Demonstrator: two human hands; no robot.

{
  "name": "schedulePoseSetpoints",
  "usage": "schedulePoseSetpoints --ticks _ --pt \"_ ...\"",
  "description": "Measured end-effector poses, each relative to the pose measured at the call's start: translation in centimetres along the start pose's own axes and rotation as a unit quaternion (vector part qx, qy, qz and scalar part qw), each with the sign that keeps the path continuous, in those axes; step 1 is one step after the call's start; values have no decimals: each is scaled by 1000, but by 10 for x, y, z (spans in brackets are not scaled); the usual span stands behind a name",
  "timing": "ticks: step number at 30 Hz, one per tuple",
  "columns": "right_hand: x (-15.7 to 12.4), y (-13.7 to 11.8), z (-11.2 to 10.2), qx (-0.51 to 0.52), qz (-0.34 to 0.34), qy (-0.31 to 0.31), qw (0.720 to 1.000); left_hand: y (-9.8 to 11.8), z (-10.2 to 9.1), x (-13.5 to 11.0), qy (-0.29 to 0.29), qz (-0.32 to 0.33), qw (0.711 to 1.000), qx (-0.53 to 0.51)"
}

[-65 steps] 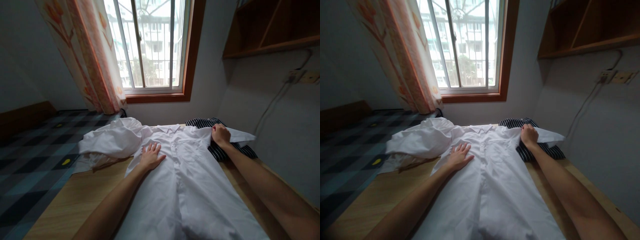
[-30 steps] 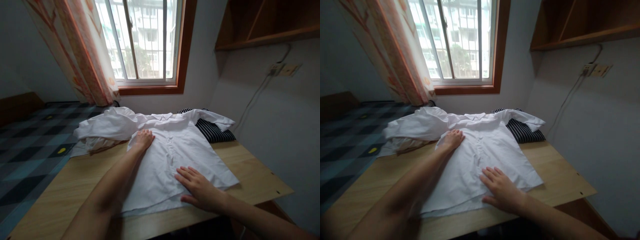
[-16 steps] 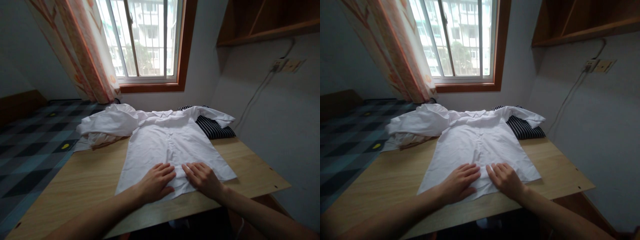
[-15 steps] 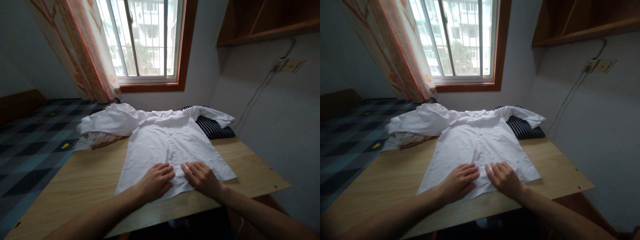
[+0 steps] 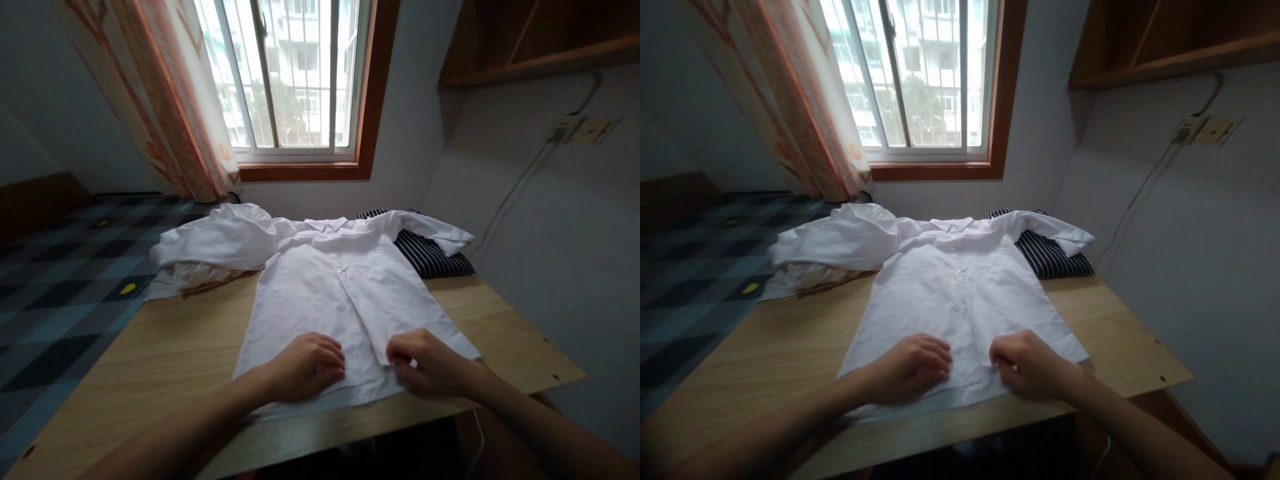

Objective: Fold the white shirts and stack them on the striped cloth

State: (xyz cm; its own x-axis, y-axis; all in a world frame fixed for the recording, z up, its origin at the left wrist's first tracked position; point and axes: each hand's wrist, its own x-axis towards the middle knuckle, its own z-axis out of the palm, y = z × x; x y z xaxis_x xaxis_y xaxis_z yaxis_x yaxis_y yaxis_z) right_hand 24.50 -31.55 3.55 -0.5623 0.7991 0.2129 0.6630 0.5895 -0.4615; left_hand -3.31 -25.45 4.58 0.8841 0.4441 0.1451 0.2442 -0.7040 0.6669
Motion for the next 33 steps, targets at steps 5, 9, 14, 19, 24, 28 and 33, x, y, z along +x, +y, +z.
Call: schedulePoseSetpoints --ticks 5,9,14,19,24,28,33 --pt "29 -3 -10 27 80 -53 995 -12 -23 22 34 -117 988 91" --pt "81 0 -2 -106 173 37 979 -41 -39 60 171 -211 960 62" --pt "118 0 30 -238 216 16 947 -75 -21 87 341 -272 898 -66" --pt "116 13 41 -233 234 61 942 -82 3 80 351 -211 911 -46" --pt "110 38 30 -76 290 120 946 -75 5 76 244 -153 956 61" --pt "106 53 27 95 281 151 943 -72 2 82 174 -163 962 134" --pt "104 59 34 229 297 143 916 -66 -1 95 125 -228 952 159"
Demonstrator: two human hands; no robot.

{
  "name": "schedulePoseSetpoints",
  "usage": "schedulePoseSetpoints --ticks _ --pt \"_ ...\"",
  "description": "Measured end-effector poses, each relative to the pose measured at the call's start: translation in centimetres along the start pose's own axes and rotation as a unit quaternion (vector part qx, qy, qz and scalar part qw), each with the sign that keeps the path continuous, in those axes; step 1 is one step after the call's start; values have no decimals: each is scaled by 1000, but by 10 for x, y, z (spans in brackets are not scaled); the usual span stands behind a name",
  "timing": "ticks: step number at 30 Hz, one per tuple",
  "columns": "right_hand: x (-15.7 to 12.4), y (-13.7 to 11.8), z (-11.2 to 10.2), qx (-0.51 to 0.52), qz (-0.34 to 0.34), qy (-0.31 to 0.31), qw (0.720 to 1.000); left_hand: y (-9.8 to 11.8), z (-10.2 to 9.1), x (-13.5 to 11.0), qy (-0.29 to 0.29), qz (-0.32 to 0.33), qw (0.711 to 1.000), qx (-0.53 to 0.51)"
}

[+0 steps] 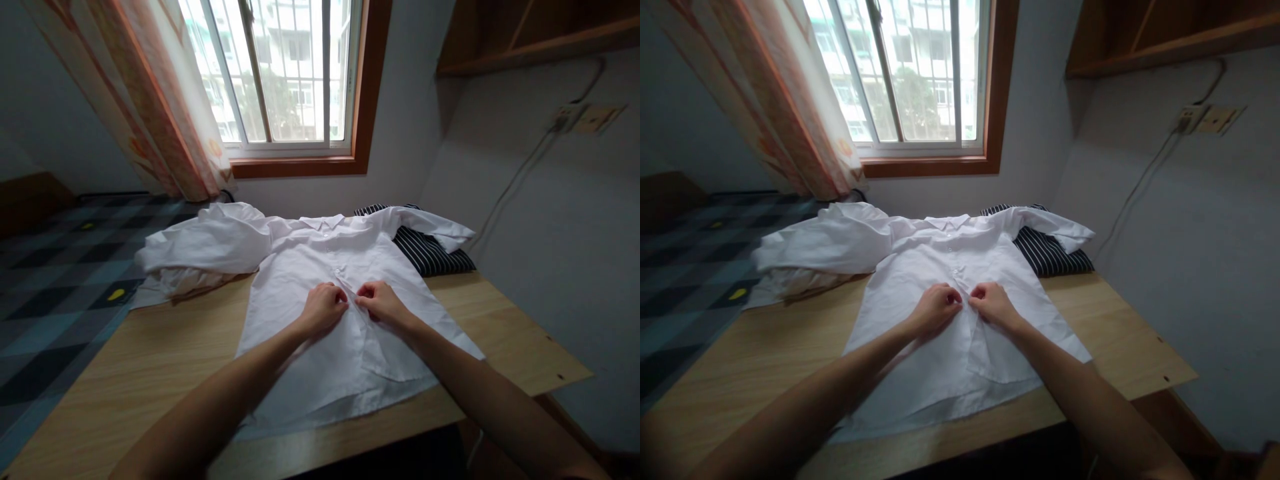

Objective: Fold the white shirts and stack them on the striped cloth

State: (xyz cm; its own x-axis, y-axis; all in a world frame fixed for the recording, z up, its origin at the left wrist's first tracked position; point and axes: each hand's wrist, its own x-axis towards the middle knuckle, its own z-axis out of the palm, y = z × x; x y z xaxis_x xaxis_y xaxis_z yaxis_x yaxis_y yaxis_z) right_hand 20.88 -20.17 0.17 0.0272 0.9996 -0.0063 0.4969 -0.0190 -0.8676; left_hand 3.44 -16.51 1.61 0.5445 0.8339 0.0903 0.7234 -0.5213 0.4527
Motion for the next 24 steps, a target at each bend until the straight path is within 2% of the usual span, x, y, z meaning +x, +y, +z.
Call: schedulePoseSetpoints --ticks 5,8,14,19,24 --pt "-1 1 2 2 -14 -1 1000 5 -2 5 -31 -49 998 16" --pt "-3 0 3 -6 -34 -1 999 2 -1 6 -28 -65 997 -19" --pt "-4 1 6 12 -61 10 998 -4 -2 5 -19 -60 990 -126" --pt "-4 0 6 38 -61 24 997 -4 -1 6 -13 -66 989 -133" --pt "-6 -3 6 15 -64 27 997 -3 0 7 -18 -78 987 -140"
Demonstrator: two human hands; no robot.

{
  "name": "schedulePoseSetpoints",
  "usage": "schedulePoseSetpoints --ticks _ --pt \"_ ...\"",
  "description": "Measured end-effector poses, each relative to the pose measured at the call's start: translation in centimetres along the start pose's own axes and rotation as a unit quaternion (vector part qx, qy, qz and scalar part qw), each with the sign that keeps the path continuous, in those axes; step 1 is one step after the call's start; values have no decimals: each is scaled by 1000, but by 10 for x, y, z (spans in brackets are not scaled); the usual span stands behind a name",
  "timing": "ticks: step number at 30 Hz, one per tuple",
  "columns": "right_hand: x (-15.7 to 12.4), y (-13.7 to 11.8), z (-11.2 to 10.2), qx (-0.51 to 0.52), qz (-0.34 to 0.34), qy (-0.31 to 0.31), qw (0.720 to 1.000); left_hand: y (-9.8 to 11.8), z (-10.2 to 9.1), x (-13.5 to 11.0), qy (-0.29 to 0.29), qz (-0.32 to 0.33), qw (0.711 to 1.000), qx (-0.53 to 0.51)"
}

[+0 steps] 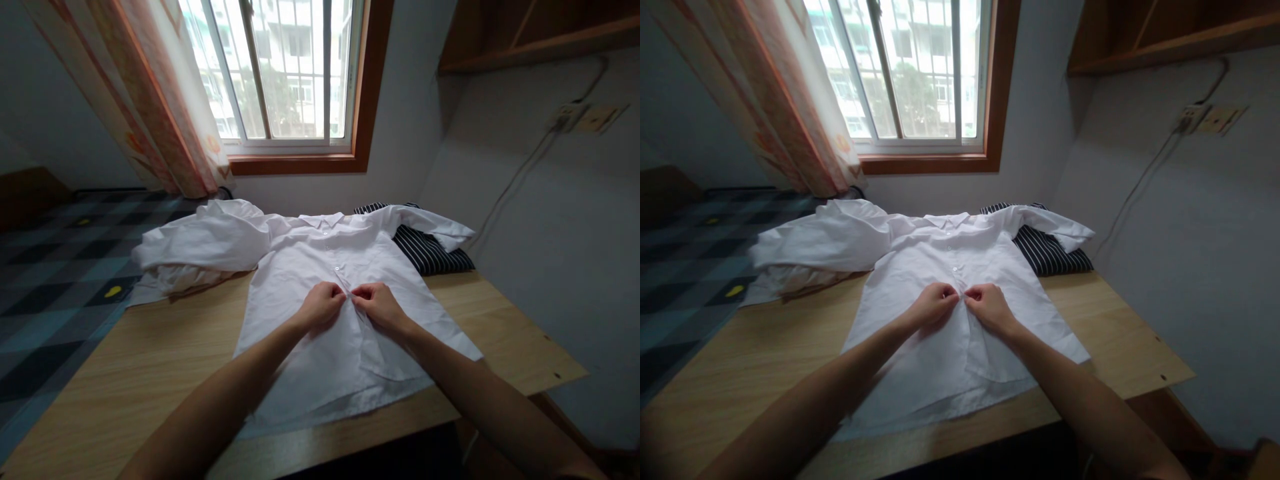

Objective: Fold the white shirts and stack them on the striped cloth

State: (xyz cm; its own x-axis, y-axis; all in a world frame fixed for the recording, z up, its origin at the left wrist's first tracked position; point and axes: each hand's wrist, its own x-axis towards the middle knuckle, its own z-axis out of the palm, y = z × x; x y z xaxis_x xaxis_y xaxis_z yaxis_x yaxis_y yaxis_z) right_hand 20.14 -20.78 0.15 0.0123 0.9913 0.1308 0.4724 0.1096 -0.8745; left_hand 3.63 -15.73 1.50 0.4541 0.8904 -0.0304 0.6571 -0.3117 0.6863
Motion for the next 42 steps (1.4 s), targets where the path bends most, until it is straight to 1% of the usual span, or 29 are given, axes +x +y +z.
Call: schedulePoseSetpoints --ticks 8,11,14,17,19,22,25,30,32,34,36,38,40,42 --pt "-3 -6 -4 2 -12 -28 1000 1 0 1 -3 -21 1000 11" --pt "-1 -2 -3 35 -6 -35 999 2 0 0 -5 -22 999 23" --pt "4 6 1 127 45 -53 989 2 1 -1 -3 -16 999 33" --pt "8 11 5 223 95 -58 968 1 2 -2 7 -5 999 31" --pt "9 11 8 249 110 -53 961 1 2 -2 12 -3 1000 23" --pt "9 8 11 252 129 -39 958 1 1 -2 13 -9 1000 7" --pt "7 8 13 226 127 -25 965 3 1 -2 11 -20 1000 -19" --pt "4 10 17 163 94 -1 982 4 7 -6 36 -33 996 -76" --pt "2 7 18 100 75 14 992 5 11 -9 32 -62 987 -144" --pt "-1 2 18 19 45 40 998 6 16 -11 29 -100 968 -227" --pt "-3 -4 17 -52 14 67 996 7 20 -12 37 -123 947 -294" --pt "-6 -9 17 -100 -7 87 991 6 23 -12 47 -125 936 -327" --pt "-7 -12 17 -132 -21 95 986 4 26 -10 61 -119 933 -333" --pt "-8 -12 18 -156 -37 98 982 0 27 -9 76 -111 938 -318"
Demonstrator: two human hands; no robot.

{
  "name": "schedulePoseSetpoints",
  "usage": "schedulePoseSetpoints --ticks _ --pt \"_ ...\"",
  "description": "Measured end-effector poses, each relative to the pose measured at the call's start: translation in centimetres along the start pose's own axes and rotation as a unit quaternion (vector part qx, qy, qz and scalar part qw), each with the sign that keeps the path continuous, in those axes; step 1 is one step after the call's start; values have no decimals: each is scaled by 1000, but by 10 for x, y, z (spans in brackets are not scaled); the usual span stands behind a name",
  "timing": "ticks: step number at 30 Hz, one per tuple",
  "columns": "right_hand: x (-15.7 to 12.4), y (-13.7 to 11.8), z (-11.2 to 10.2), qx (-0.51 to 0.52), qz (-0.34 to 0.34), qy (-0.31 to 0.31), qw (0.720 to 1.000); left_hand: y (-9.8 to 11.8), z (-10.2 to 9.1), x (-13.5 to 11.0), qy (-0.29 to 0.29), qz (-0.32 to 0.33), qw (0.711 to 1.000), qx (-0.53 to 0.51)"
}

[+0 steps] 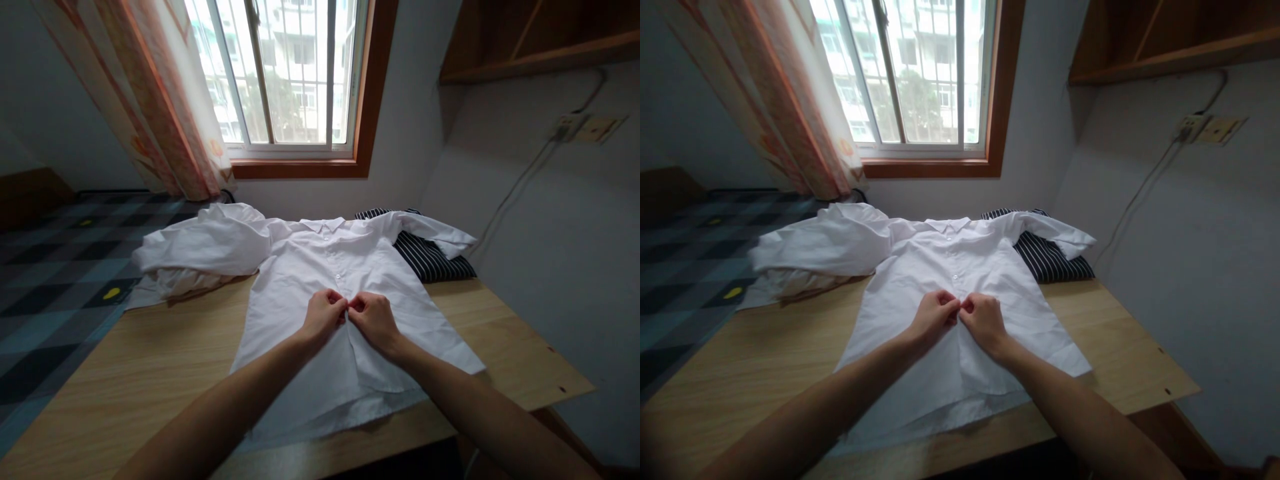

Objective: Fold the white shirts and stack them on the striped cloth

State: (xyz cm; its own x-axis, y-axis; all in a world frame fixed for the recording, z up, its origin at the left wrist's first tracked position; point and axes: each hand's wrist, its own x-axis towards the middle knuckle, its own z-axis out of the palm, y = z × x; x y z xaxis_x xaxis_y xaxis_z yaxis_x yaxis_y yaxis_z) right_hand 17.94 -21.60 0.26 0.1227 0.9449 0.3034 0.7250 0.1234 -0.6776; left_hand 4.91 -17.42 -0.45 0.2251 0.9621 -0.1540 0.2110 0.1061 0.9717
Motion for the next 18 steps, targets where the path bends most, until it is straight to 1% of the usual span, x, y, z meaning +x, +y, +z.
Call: schedulePoseSetpoints --ticks 3,10,12,15,18 --pt "-2 0 2 -21 -15 3 1000 -4 -1 3 17 14 999 27" --pt "-4 -4 2 -17 -10 -7 1000 -3 -2 3 45 67 992 97" --pt "-4 -4 2 13 -5 -5 1000 -1 -3 0 38 86 991 91" --pt "-1 1 2 94 23 -7 995 4 -4 -6 26 120 989 83" --pt "3 7 4 203 74 -49 975 8 -4 -11 41 154 981 114"
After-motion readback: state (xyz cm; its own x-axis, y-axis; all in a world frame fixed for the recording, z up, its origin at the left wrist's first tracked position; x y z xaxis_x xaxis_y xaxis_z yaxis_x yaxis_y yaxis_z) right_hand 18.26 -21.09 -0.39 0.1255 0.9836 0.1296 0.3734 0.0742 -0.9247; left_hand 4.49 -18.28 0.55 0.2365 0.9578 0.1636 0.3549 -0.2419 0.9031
